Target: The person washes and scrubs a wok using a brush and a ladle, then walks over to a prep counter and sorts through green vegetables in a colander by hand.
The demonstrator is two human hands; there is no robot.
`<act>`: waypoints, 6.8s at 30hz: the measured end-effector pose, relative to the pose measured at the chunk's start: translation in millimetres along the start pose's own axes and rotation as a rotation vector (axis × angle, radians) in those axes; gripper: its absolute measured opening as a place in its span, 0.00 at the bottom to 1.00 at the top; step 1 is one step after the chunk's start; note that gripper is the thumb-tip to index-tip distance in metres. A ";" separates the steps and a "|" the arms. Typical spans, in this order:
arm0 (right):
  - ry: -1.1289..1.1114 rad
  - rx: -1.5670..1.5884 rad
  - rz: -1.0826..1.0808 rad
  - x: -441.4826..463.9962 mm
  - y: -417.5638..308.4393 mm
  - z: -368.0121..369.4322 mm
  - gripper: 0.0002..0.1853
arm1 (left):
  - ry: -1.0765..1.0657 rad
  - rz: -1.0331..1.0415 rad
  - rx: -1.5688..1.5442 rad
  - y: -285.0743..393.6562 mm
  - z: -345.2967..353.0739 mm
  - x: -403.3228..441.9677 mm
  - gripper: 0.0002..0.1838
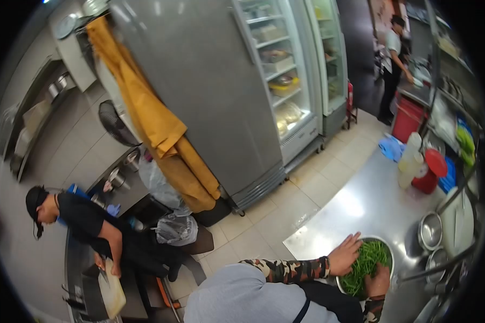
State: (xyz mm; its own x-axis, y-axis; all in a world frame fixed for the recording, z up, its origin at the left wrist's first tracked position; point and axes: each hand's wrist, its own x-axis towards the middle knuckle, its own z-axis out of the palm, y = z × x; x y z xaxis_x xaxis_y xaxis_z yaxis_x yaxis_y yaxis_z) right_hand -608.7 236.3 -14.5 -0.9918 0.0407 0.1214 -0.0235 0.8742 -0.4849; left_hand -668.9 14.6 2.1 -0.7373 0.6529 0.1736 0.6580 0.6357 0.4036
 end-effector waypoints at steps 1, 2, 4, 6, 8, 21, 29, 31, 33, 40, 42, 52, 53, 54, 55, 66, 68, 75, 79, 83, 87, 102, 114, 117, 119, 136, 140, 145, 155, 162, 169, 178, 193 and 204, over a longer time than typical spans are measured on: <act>0.007 0.001 -0.029 4.6 -3.8 5.0 0.25 | 0.028 0.008 -0.008 0.6 -5.1 -2.9 0.31; -0.021 -0.036 -0.051 5.7 -1.1 12.6 0.24 | 0.027 -0.025 -0.027 2.7 -10.3 -4.4 0.33; -0.042 -0.052 -0.073 9.8 -9.0 12.2 0.16 | 0.051 -0.050 -0.047 1.7 -10.3 -5.5 0.33; -0.055 -0.066 -0.071 9.6 -9.6 14.4 0.13 | 0.060 -0.064 -0.076 1.1 -12.0 -8.1 0.34; -0.065 -0.078 -0.054 7.0 -10.9 13.4 0.11 | 0.003 -0.092 0.017 -0.7 -17.8 -14.3 0.34; 0.121 0.025 -0.391 -16.2 12.1 17.4 0.15 | -0.253 -0.246 0.126 2.4 5.8 -15.8 0.04; 0.060 0.214 0.080 -20.1 -26.4 -22.5 0.08 | 0.135 -0.105 0.017 11.7 -17.8 -10.3 0.06; 0.032 0.300 0.182 -22.1 -23.1 -29.9 0.08 | 0.210 -0.034 -0.004 19.2 -26.7 -5.1 0.04; 0.024 0.387 0.252 -20.2 -20.2 -32.9 0.09 | 0.350 -0.002 -0.169 24.4 -28.5 0.9 0.03; 0.107 0.566 0.167 -20.9 -25.4 -28.9 0.09 | 0.230 -0.371 -1.034 23.1 -0.8 1.6 0.06; 0.092 0.664 0.209 -19.2 -30.7 -31.3 0.09 | 0.171 -0.435 -1.119 23.7 -2.8 1.7 0.06; 0.058 0.704 0.245 -15.4 -25.1 -24.4 0.11 | -0.039 -0.231 -0.312 0.4 -10.1 -1.6 0.16; 0.083 0.687 0.255 -15.7 -22.2 -22.9 0.10 | -0.039 -0.230 -0.315 -1.8 -9.5 2.0 0.16; 0.082 0.684 0.256 -16.6 -20.2 -24.4 0.10 | -0.057 -0.201 -0.291 -3.5 -8.4 5.4 0.17; 0.097 0.625 0.260 -17.6 -18.8 -26.3 0.10 | -0.074 -0.174 -0.267 -5.1 -6.5 8.9 0.18; 0.149 0.500 0.335 -33.8 -1.5 -30.1 0.10 | -0.273 0.166 -0.189 8.9 1.5 -1.9 0.16; 0.190 0.357 0.302 -37.4 -2.2 -33.6 0.10 | -0.274 0.131 -0.170 6.9 -9.7 0.1 0.15; 0.148 0.359 0.290 -35.9 -13.0 -29.9 0.10 | -0.050 -0.008 -0.200 -3.9 17.2 43.1 0.17; 0.131 0.323 0.273 -38.4 -15.3 -35.2 0.11 | -0.215 -0.135 -0.122 3.3 17.6 58.4 0.35; 0.130 0.336 0.329 -43.8 -12.0 -37.5 0.11 | -0.345 -0.110 -0.071 -2.2 18.4 58.4 0.29; 0.128 0.374 0.376 -47.4 -10.4 -33.6 0.11 | -0.380 -0.086 -0.020 -3.2 17.2 53.6 0.18; 0.165 0.372 0.355 -53.7 -0.8 -32.8 0.11 | -0.252 -0.299 -0.733 -6.2 -25.7 40.5 0.11; 0.168 0.353 0.369 -54.5 7.1 -36.2 0.12 | -0.190 -0.441 -0.650 -21.2 -16.5 35.6 0.14; 0.173 0.361 0.366 -54.6 4.6 -38.1 0.12 | -0.023 -0.260 -0.421 -32.8 -4.4 32.0 0.15; 0.154 0.338 0.355 -54.8 7.2 -37.4 0.12 | 0.036 -0.002 -0.299 -28.3 -6.1 31.3 0.19; 0.139 0.364 0.354 -55.0 0.0 -37.5 0.12 | -0.281 0.123 0.024 19.0 33.2 44.2 0.28; 0.156 0.384 0.346 -56.2 -1.1 -37.5 0.12 | -0.253 0.008 -0.224 9.7 7.1 52.8 0.25; 0.129 0.404 0.359 -54.2 -2.9 -38.3 0.12 | -0.305 -0.076 -0.500 -4.6 -0.9 57.0 0.26; 0.121 0.430 0.361 -55.0 3.3 -33.8 0.12 | -0.345 -0.110 -0.400 -22.9 -3.3 65.8 0.30; 0.138 0.396 0.386 -58.3 5.5 -34.2 0.11 | -0.162 0.078 -0.154 -2.8 -21.2 54.0 0.35; 0.168 0.429 0.356 -57.5 0.4 -35.1 0.11 | -0.181 0.255 0.116 39.3 28.6 40.4 0.52; 0.154 0.398 0.415 -65.4 3.0 -42.0 0.13 | -0.194 0.166 -0.174 11.9 18.8 57.3 0.27; 0.094 0.392 0.413 -62.0 6.2 -41.0 0.14 | -0.279 -0.071 -0.598 -33.7 -2.6 66.6 0.29; 0.093 0.400 0.410 -62.7 8.3 -36.7 0.14 | -0.111 0.075 0.063 32.6 -0.3 35.4 0.31</act>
State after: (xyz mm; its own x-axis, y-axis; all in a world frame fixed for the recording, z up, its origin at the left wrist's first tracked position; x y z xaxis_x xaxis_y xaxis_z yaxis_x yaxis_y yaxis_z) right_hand -542.1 258.8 5.6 -0.9150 0.3958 -0.0781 0.2964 0.5280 -0.7959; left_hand -673.6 58.3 21.7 -0.6666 0.7387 0.0992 0.7213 0.6057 0.3360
